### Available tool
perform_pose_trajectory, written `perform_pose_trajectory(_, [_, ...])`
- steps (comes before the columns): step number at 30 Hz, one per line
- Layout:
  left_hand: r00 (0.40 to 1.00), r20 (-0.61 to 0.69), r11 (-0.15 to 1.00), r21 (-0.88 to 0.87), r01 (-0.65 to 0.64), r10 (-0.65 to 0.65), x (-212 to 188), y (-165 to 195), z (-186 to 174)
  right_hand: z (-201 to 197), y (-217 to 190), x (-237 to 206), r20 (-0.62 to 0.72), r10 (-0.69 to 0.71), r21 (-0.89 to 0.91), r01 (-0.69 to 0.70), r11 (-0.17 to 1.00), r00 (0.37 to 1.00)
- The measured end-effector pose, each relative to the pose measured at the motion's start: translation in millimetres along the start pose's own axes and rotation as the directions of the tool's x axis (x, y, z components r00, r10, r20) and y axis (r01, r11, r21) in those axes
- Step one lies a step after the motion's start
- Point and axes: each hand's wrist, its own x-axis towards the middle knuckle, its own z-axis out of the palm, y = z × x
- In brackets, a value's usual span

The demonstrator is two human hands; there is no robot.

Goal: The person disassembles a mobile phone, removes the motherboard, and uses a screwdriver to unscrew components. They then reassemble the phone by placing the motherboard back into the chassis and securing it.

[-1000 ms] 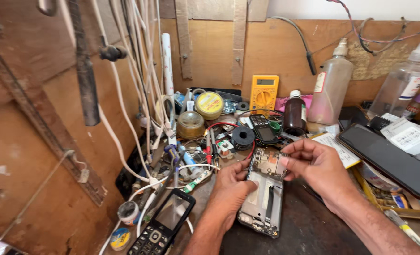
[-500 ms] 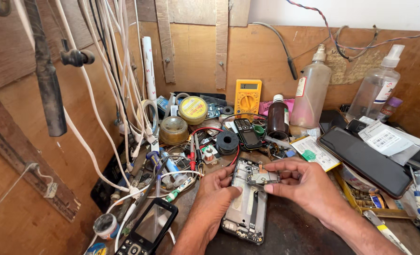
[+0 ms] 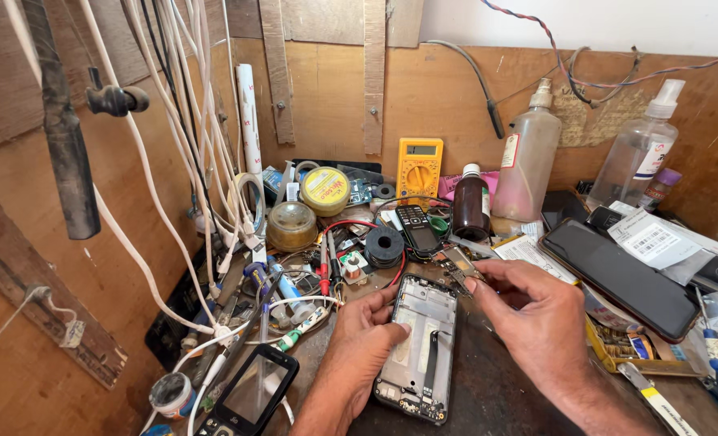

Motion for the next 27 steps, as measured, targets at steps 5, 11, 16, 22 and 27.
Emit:
perform_pose_trajectory(5, [1.000,0.021,1.000,-0.011,-0.018,0.018,0,0,-1,3,9,7,0.106,0.179,0.255,-0.201,0.946,0.978])
perform_pose_trajectory(11, [1.000,0.008,1.000,-0.002,-0.012,0.012,0,-1,-1,4,7,-1,0.033,-0.088,-0.065,0.090,0.994,0.996])
perform_pose_trajectory(16, [1.000,0.012,1.000,0.012,-0.016,0.016,-1,-1,-2,7,0,-9,0.096,-0.420,-0.074,0.427,0.901,0.903])
perform_pose_trajectory(22, [0.999,0.032,0.998,0.046,-0.038,0.036,-1,-1,-2,12,-5,-14,0.188,-0.552,-0.210,0.583,0.785,0.812])
perform_pose_trajectory(27, [0.998,0.045,0.999,0.026,-0.039,0.037,-2,0,-2,14,-6,-15,0.218,-0.622,-0.278,0.659,0.699,0.752])
